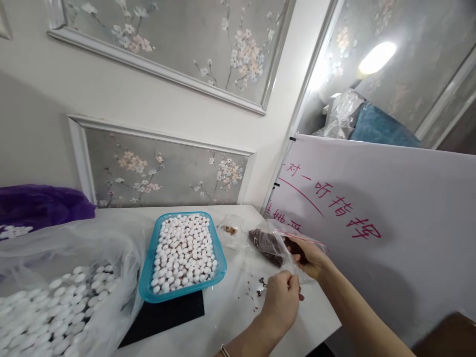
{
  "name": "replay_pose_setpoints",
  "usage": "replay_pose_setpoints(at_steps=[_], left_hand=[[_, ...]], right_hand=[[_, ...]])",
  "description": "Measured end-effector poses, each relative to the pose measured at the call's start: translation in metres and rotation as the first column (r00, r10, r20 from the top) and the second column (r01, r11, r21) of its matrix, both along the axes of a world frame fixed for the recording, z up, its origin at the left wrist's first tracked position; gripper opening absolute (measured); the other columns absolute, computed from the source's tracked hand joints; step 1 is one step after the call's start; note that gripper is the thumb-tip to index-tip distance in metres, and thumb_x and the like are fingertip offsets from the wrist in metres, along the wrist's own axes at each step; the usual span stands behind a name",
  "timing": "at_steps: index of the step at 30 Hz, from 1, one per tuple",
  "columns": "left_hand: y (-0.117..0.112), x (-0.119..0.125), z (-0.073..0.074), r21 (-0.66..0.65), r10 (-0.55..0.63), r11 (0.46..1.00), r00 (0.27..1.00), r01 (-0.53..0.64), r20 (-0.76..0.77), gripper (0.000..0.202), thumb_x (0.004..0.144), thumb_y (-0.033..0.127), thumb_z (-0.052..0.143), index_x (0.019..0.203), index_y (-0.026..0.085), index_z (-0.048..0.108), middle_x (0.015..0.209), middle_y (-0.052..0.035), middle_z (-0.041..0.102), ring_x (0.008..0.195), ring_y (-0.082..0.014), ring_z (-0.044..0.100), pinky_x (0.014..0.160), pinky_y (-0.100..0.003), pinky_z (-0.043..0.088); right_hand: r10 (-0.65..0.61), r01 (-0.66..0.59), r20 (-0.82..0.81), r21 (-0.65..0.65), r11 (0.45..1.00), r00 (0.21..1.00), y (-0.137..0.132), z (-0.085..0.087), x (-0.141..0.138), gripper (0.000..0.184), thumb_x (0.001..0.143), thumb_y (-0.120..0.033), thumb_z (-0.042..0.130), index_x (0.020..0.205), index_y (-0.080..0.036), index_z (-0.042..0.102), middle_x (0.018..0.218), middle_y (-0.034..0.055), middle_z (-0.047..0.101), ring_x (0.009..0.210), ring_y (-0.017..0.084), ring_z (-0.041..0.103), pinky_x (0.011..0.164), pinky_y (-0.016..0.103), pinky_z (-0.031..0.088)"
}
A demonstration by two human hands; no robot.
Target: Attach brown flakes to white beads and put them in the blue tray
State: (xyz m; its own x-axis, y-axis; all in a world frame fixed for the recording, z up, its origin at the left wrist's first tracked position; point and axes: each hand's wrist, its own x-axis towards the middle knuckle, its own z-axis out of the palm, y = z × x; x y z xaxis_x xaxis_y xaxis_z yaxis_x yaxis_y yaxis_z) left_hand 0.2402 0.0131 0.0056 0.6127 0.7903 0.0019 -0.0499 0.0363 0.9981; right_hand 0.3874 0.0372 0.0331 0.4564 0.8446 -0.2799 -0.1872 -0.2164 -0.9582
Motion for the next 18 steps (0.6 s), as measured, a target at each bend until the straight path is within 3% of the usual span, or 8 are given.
replay_pose_setpoints(at_steps=[6, 12, 15, 18], left_hand=[[-0.014, 0.001, 0.004, -0.197, -0.076, 0.976, 0.994, 0.089, 0.072, 0.027, 0.082, 0.035, 0.040, 0.065, 0.017, 0.050, 0.076, -0.0082, 0.062, 0.067, -0.0198, 0.067, 0.056, -0.028, 0.046], [-0.015, -0.007, 0.003, -0.278, -0.024, 0.959, 0.992, 0.058, 0.125, 0.026, 0.083, 0.035, 0.038, 0.073, 0.015, 0.050, 0.084, -0.0096, 0.062, 0.074, -0.0206, 0.067, 0.063, -0.031, 0.048], [-0.014, -0.010, -0.003, -0.304, 0.009, 0.952, 0.992, 0.031, 0.129, 0.027, 0.083, 0.037, 0.038, 0.074, 0.015, 0.051, 0.083, -0.0083, 0.061, 0.071, -0.0199, 0.066, 0.062, -0.031, 0.047], [-0.014, -0.014, -0.007, -0.333, 0.033, 0.943, 0.990, 0.015, 0.137, 0.027, 0.083, 0.037, 0.038, 0.073, 0.015, 0.051, 0.080, -0.0072, 0.059, 0.067, -0.0190, 0.065, 0.060, -0.030, 0.046]], right_hand=[[-0.051, 0.055, -0.286, 0.006, 0.998, 0.957, -0.014, 0.007, -0.005, 0.029, 0.090, -0.029, 0.054, 0.116, -0.017, 0.054, 0.115, 0.0071, 0.058, 0.094, 0.019, 0.060, 0.078, 0.039, 0.051], [-0.069, 0.090, -0.445, 0.025, 0.996, 0.893, -0.031, 0.008, -0.017, 0.027, 0.090, -0.028, 0.054, 0.114, -0.016, 0.055, 0.110, 0.0061, 0.059, 0.088, 0.017, 0.062, 0.074, 0.036, 0.053], [-0.063, 0.095, -0.489, 0.040, 0.995, 0.870, -0.037, 0.010, -0.028, 0.020, 0.090, -0.026, 0.054, 0.107, -0.015, 0.056, 0.096, 0.0028, 0.061, 0.070, 0.011, 0.061, 0.058, 0.025, 0.052], [-0.056, 0.100, -0.521, 0.055, 0.993, 0.852, -0.043, 0.014, -0.041, 0.009, 0.091, -0.022, 0.052, 0.094, -0.014, 0.055, 0.080, 0.0005, 0.058, 0.055, 0.005, 0.055, 0.036, 0.010, 0.037]])
